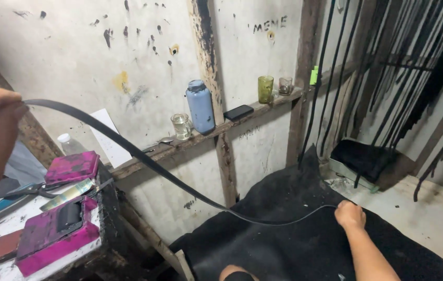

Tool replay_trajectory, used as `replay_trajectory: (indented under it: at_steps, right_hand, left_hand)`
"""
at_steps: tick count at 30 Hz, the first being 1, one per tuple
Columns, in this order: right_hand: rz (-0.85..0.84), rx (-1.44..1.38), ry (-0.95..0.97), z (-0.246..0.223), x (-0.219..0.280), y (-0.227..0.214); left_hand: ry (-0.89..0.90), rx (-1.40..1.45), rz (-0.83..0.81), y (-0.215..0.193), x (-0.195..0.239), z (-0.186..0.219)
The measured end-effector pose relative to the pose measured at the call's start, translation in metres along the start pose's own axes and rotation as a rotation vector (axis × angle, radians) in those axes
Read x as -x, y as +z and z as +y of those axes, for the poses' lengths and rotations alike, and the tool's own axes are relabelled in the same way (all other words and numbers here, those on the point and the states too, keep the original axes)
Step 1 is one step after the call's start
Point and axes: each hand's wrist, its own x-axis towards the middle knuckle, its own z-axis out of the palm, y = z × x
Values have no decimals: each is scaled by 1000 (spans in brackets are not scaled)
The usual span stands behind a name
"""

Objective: Sanding the edge of a leather strip, applying edge finish, and hanging it to dry.

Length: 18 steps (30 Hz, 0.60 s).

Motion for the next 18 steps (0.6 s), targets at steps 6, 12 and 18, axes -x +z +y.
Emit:
replay_trajectory:
  at_steps: [6, 12, 18]
  right_hand:
    - [-204, 115, 26, -7, -19, 63]
    - [-298, 143, 41, -13, -31, 128]
    - [-451, 188, 130, -44, -39, 176]
  left_hand:
    - [269, -424, -31, 7, -53, 60]
    - [444, -517, -33, 41, -96, 63]
    - [488, -780, -69, 77, -144, 102]
